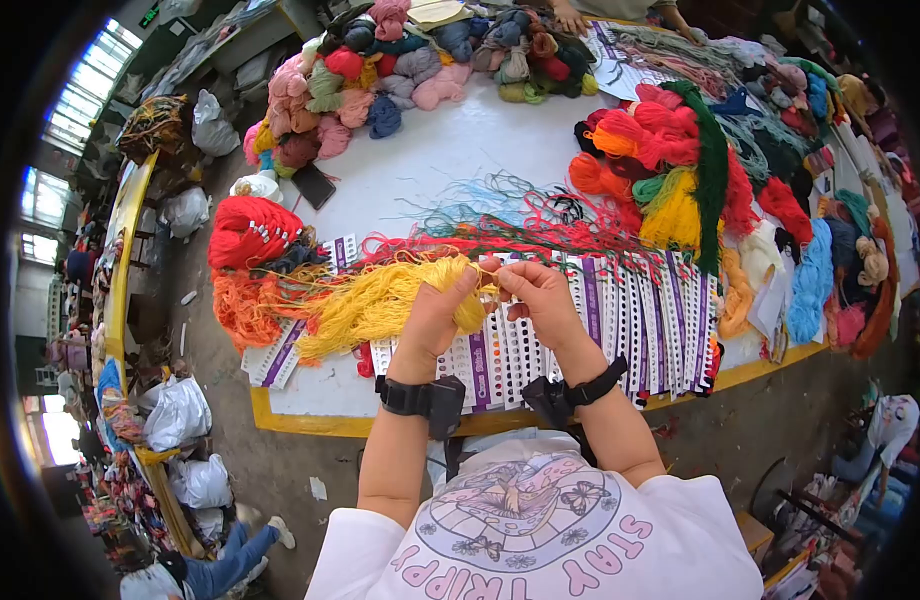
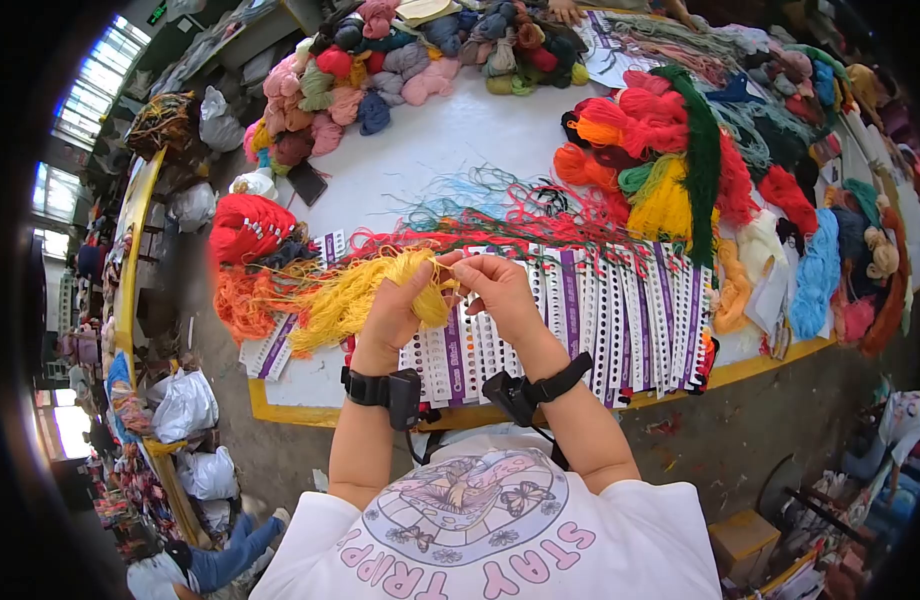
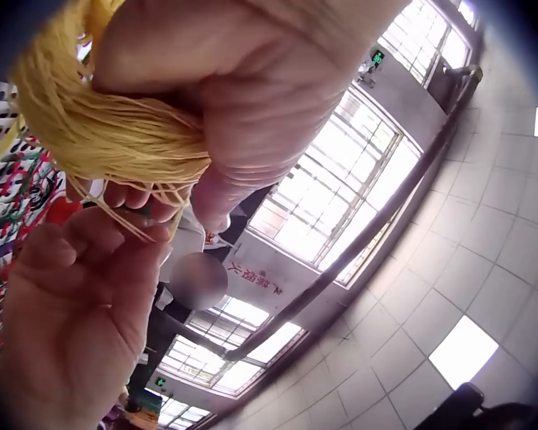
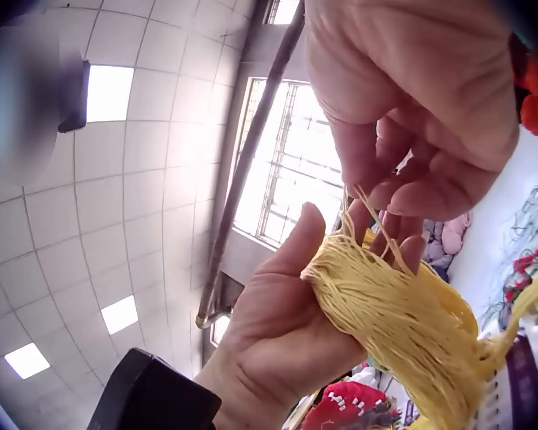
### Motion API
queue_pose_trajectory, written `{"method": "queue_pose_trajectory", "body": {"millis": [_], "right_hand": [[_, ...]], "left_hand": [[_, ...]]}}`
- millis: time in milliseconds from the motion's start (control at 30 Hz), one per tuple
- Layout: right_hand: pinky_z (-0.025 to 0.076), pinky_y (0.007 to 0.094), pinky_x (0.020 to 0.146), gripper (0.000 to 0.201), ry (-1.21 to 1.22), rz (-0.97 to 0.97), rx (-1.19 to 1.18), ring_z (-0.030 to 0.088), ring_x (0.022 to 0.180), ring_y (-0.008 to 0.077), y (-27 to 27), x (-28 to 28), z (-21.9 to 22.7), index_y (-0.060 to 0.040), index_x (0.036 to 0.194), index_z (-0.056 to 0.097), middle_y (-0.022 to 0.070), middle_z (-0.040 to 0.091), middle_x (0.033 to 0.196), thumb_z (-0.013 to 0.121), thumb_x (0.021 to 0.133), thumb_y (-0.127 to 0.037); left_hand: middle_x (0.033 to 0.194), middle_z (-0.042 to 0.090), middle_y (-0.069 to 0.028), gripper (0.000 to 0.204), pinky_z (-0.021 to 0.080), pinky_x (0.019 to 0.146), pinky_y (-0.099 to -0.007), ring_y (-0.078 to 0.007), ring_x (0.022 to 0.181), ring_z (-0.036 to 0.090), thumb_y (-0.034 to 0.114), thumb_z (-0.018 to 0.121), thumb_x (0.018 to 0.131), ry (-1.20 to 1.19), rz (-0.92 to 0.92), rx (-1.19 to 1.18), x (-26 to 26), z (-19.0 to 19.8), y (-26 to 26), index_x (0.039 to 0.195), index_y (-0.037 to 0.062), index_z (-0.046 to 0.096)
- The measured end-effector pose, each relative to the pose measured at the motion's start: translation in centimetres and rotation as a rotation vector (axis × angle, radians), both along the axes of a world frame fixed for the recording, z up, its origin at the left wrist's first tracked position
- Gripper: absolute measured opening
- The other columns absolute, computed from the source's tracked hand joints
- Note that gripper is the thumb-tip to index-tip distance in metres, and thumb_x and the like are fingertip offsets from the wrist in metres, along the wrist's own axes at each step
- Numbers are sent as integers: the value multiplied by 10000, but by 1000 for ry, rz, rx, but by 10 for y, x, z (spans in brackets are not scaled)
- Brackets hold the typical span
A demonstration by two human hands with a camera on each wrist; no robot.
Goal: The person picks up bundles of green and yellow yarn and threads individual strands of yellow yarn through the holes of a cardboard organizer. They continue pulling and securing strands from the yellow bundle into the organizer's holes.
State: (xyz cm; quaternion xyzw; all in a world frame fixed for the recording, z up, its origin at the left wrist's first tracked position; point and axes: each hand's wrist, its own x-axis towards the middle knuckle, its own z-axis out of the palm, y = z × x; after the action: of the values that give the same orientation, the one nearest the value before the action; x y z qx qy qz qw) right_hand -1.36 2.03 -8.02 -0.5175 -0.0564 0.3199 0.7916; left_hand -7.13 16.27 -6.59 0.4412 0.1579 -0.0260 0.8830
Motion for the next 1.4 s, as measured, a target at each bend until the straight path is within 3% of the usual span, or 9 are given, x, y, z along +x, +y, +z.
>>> {"method": "queue_pose_trajectory", "body": {"millis": [400,500,600,700,833,867,967,1133,1400], "right_hand": [[463,211,577,140,-92,-341,-76,557,799,91,-29,-4,-14,-44,917,630,32,594,885,561,824,-124],[417,322,848,272,-1,-439,698,536,948,184,-186,57,-75,-17,1058,521,107,566,1033,413,860,-168],[438,355,816,119,-433,-1133,-198,516,732,160,-336,60,-58,-83,793,499,55,534,784,443,824,-183],[475,362,722,164,-313,-1339,1,438,566,123,-379,88,-27,-129,653,366,1,423,672,444,797,-127],[490,259,564,202,-640,-205,-372,504,670,118,-200,78,-68,-38,973,515,22,467,784,512,771,-42],[493,238,495,135,-151,-62,-114,505,734,104,-166,55,-55,-51,927,523,26,514,856,531,808,-114],[462,208,452,232,-69,277,-202,535,634,59,-117,26,-69,-80,1068,487,-8,543,775,481,887,-225],[450,245,488,208,-676,0,-766,570,530,90,-101,14,-77,-31,1008,520,61,617,612,528,839,-152],[417,200,484,170,-191,2,-450,511,542,53,-109,57,-110,-13,850,610,9,594,683,569,817,-174]], "left_hand": [[821,590,-71,166,493,669,-308,-176,725,578,185,531,863,-33,266,44,5,-29,-1,933,37,557],[660,464,42,196,430,580,-223,-44,501,415,219,490,886,-174,465,-266,-11,-26,79,1002,66,526],[634,424,48,184,384,531,-196,-27,448,334,236,452,905,-321,496,-245,-18,-13,87,932,68,520],[641,423,49,213,363,486,-183,-42,477,375,283,464,897,-186,253,-311,-2,-29,27,849,86,532],[681,475,45,268,336,444,-179,-29,487,375,270,580,836,171,24,109,28,-75,-92,976,43,601],[664,479,51,272,321,435,-171,-20,475,358,229,599,824,190,-35,64,31,-89,-109,1004,26,592],[612,484,50,139,300,418,-169,-32,467,400,125,615,790,228,-31,29,31,-117,-123,895,38,588],[582,497,26,102,317,373,-195,-51,433,426,133,635,758,355,-3,208,35,-99,-108,783,48,586],[590,540,-15,193,348,351,-237,-85,448,484,171,647,739,319,159,770,54,-144,-112,753,-15,596]]}}
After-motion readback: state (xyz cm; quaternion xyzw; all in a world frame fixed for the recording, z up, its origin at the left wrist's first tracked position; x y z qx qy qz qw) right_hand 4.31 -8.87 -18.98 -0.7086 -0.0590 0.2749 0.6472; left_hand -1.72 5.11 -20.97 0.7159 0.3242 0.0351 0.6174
